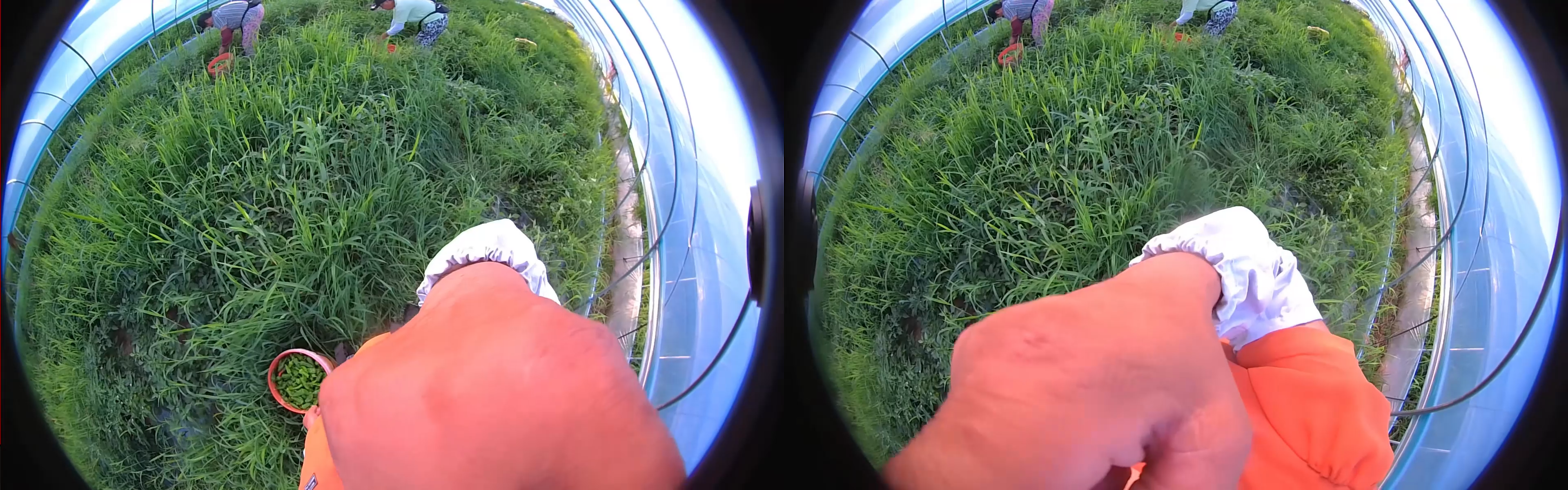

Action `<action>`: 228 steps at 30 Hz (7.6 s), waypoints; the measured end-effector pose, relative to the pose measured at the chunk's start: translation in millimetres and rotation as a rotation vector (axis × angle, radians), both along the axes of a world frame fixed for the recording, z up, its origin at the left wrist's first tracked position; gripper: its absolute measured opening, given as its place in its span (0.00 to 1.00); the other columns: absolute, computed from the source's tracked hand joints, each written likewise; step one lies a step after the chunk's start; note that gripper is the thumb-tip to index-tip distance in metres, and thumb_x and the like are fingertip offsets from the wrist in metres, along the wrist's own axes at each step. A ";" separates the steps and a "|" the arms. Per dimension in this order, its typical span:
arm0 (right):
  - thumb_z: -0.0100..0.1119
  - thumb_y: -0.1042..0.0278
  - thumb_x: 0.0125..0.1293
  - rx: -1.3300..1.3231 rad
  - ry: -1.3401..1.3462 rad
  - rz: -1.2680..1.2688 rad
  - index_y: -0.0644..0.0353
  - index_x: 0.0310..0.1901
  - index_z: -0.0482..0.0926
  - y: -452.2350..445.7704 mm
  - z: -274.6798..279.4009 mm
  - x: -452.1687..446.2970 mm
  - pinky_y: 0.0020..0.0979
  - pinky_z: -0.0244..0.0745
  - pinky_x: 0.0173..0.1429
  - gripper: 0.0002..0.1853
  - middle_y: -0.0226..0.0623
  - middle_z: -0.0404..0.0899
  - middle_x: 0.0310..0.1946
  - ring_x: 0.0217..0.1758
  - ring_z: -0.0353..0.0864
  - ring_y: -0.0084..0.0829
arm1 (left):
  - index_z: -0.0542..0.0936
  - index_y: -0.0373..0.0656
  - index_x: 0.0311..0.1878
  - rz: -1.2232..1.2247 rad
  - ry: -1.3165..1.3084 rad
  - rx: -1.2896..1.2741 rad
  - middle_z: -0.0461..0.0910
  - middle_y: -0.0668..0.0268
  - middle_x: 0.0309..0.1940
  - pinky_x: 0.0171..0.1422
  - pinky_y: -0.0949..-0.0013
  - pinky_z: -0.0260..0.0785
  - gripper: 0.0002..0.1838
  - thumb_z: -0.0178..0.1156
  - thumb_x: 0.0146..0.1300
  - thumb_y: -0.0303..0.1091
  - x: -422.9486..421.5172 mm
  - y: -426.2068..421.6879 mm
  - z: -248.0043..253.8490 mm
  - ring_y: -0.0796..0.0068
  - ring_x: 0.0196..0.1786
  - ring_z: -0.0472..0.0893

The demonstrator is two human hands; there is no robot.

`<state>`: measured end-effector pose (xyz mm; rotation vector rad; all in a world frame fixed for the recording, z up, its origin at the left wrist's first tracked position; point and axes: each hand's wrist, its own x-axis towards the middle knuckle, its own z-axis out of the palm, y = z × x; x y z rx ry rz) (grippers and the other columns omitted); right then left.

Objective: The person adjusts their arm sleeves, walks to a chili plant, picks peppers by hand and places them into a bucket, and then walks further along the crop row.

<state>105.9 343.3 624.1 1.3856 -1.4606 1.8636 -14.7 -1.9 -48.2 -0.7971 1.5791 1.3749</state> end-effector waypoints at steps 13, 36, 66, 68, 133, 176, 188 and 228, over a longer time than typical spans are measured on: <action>0.49 0.72 0.64 0.048 -0.005 -0.043 0.56 0.40 0.75 0.6 4.1 2.1 0.31 0.54 0.21 0.05 0.36 0.67 0.23 0.17 0.63 0.30 | 0.67 0.34 0.56 0.026 -0.046 0.036 0.75 0.47 0.41 0.36 0.53 0.78 0.21 0.56 0.62 0.29 -6.2 18.1 6.2 0.54 0.34 0.79; 0.47 0.72 0.65 0.100 -0.040 -0.041 0.53 0.37 0.74 2.0 1.2 -5.8 0.31 0.52 0.20 0.05 0.35 0.65 0.20 0.16 0.61 0.30 | 0.68 0.34 0.51 0.048 -0.103 0.191 0.79 0.50 0.39 0.38 0.56 0.77 0.15 0.53 0.64 0.29 -1.7 3.7 -4.9 0.57 0.35 0.80; 0.46 0.72 0.65 0.084 -0.040 -0.090 0.50 0.33 0.74 2.6 -16.7 -16.2 0.31 0.48 0.19 0.07 0.34 0.61 0.18 0.15 0.59 0.30 | 0.70 0.39 0.54 -0.085 -0.061 0.041 0.79 0.54 0.38 0.36 0.56 0.76 0.18 0.55 0.63 0.35 -6.2 6.3 2.3 0.57 0.34 0.80; 0.45 0.72 0.65 0.077 -0.038 -0.102 0.50 0.32 0.74 3.3 -17.7 -16.5 0.31 0.48 0.19 0.07 0.34 0.61 0.18 0.15 0.58 0.30 | 0.70 0.39 0.53 -0.087 -0.056 0.052 0.79 0.55 0.38 0.36 0.56 0.76 0.17 0.55 0.63 0.36 -7.8 3.6 2.4 0.58 0.34 0.80; 0.58 0.68 0.53 2.337 -1.138 -1.028 0.52 0.38 0.86 240.4 -400.2 17.6 0.50 0.79 0.35 0.12 0.29 0.85 0.34 0.40 0.85 0.41 | 0.78 0.40 0.28 -1.444 1.541 1.638 0.75 0.58 0.27 0.36 0.55 0.71 0.08 0.57 0.57 0.35 136.5 313.2 594.3 0.55 0.32 0.78; 0.59 0.65 0.52 2.237 -1.002 -0.793 0.51 0.34 0.86 186.7 -444.7 37.8 0.44 0.79 0.37 0.09 0.35 0.84 0.35 0.38 0.84 0.42 | 0.76 0.36 0.28 -1.358 1.111 1.692 0.76 0.55 0.28 0.40 0.56 0.70 0.06 0.58 0.57 0.29 153.5 347.0 558.3 0.51 0.36 0.78; 0.51 0.71 0.54 0.282 -1.660 -2.039 0.60 0.34 0.82 357.8 -310.5 121.8 0.33 0.78 0.34 0.10 0.41 0.83 0.28 0.27 0.83 0.34 | 0.75 0.39 0.33 -1.289 1.473 1.615 0.73 0.58 0.27 0.35 0.60 0.70 0.04 0.59 0.55 0.24 159.1 334.1 585.1 0.56 0.31 0.76; 0.49 0.63 0.66 0.572 -1.976 -2.792 0.56 0.44 0.83 406.4 -171.5 300.7 0.29 0.76 0.50 0.13 0.34 0.84 0.43 0.48 0.83 0.32 | 0.72 0.38 0.19 -1.487 0.823 2.053 0.72 0.58 0.21 0.33 0.58 0.67 0.08 0.62 0.47 0.27 175.9 339.7 512.7 0.56 0.31 0.75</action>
